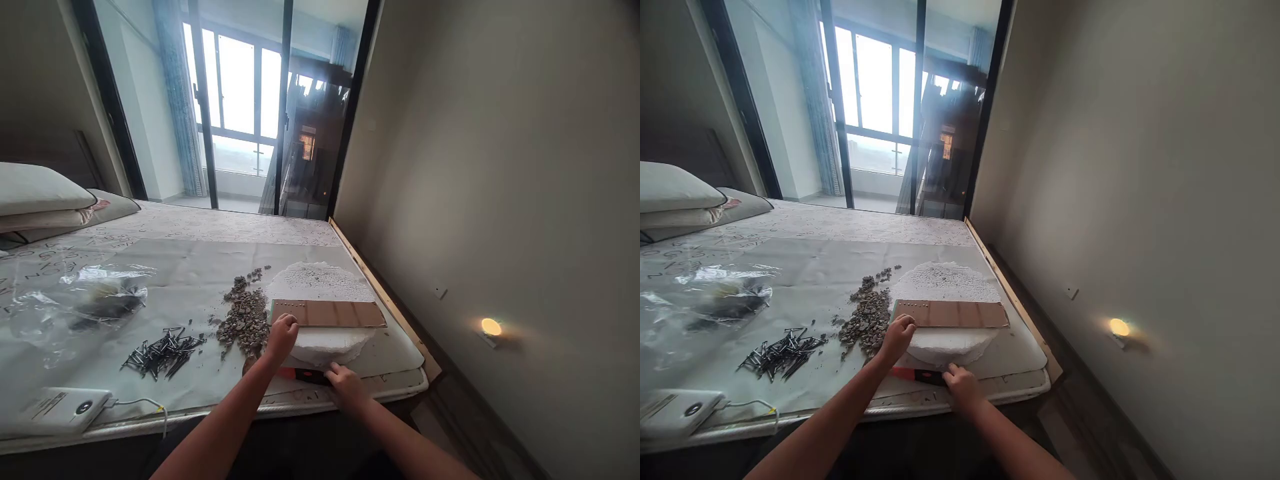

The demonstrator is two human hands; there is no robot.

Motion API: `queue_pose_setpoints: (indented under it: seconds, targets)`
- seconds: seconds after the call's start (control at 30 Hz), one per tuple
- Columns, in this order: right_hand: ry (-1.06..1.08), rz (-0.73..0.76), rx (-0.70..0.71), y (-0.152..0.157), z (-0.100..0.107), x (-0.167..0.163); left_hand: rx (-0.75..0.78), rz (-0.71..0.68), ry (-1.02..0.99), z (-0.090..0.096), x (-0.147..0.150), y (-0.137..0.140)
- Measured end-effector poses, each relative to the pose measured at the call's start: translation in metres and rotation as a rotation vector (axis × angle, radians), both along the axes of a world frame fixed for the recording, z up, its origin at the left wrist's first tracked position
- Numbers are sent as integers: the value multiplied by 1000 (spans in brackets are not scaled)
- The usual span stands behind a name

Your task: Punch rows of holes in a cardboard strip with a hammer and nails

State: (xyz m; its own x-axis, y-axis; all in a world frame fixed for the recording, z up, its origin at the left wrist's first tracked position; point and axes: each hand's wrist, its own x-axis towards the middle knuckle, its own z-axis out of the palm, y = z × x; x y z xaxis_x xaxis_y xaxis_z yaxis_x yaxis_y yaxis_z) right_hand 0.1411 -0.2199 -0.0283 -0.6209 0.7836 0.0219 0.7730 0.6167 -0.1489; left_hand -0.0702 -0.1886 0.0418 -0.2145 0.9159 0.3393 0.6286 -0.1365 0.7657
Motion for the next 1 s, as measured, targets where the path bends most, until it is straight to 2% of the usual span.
queue_pose_setpoints:
  seconds: [0.1, 0.23, 0.33, 0.4, 0.5, 0.63, 0.8, 1.0]
  targets:
    - [153, 43, 95, 2, 23, 6, 2, -68, 288, -7, 15, 1]
    - [193, -64, 237, 37, 77, 1, 53, -97, 520, -15, 30, 2]
    - [79, -54, 282, 77, 109, -21, 71, -89, 577, -21, 33, 7]
    - [-72, -2, 288, 103, 118, -43, 44, -83, 590, -25, 34, 12]
    - [-238, 86, 250, 134, 117, -75, -8, -83, 577, -32, 31, 20]
    - [-328, 161, 203, 159, 101, -103, -43, -77, 545, -40, 27, 28]
    - [-411, 269, 162, 169, 86, -114, -77, -87, 541, -44, 21, 31]
    - [-483, 358, 161, 171, 83, -123, -55, -114, 500, -47, 15, 30]
